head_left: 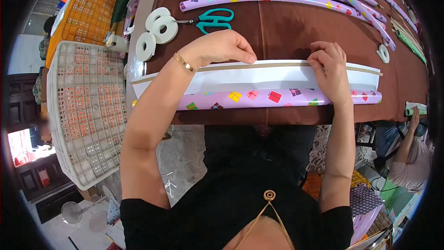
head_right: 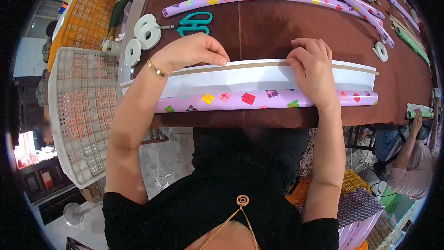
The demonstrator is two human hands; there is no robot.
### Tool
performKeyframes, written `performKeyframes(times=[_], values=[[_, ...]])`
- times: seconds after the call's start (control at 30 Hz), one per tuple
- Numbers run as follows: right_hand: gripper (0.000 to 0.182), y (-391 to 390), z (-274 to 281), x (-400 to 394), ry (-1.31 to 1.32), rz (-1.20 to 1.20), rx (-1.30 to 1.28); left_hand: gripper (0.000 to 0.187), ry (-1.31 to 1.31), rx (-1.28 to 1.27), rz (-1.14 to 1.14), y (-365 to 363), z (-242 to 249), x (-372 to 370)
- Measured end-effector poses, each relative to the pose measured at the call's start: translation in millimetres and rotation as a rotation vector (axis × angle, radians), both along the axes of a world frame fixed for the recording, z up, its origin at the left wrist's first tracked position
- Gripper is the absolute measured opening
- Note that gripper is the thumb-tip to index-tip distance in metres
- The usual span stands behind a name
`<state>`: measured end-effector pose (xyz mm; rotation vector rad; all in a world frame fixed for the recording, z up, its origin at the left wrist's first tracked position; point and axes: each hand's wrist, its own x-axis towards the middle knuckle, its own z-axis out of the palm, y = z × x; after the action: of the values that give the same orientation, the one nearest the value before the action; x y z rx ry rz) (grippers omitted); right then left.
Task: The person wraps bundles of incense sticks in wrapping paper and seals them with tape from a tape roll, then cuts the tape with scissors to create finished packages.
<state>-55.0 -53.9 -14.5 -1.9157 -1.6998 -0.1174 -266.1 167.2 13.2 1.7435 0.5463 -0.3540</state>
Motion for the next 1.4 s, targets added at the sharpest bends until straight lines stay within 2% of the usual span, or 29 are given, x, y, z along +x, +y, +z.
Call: performKeyframes(times=[0.23,0.37,0.6,0.7,0.9,0.97,1.03,1.1,1.17,1.2,1.27,1.4], values=[[0.005,0,-1,2,0.009,0.009,-0.007,0.027,-0.043,-0.110,0.064,9,0,-16],[0.005,1,2,-1,-0.015,0.002,-0.001,0.025,0.035,-0.099,0.080,8,5,-7],[0.004,0,0,-1,-0.010,-0.007,-0.003,0.023,-0.009,0.087,-0.015,12,-7,-15],[0.004,0,1,0,-0.027,-0.005,-0.011,0.023,-0.016,0.077,-0.003,15,-2,-30],[0.005,0,3,-1,-0.032,-0.009,-0.027,0.025,-0.016,0.230,-0.107,33,14,-71],[0.008,-1,-2,3,-0.056,-0.004,0.015,0.029,-0.103,0.247,0.064,32,11,-88],[0.014,-2,-4,6,-0.057,0.011,0.042,0.027,-0.249,0.490,0.374,6,7,-92],[0.021,-2,-12,8,-0.077,-0.010,0.054,0.032,-0.317,0.947,0.314,-42,19,-83],[0.026,-4,-17,9,-0.092,-0.023,0.020,0.042,-0.448,1.084,0.058,-77,12,-82],[0.027,-4,-21,8,-0.088,-0.071,-0.018,0.042,-0.486,1.067,0.036,-89,6,-80],[0.037,-3,-21,5,-0.116,-0.167,-0.076,0.055,-0.401,1.111,-0.089,-106,-9,-78],[0.052,-3,-22,10,-0.114,-0.320,-0.179,0.061,-0.350,1.201,-0.112,-110,-28,-82]])
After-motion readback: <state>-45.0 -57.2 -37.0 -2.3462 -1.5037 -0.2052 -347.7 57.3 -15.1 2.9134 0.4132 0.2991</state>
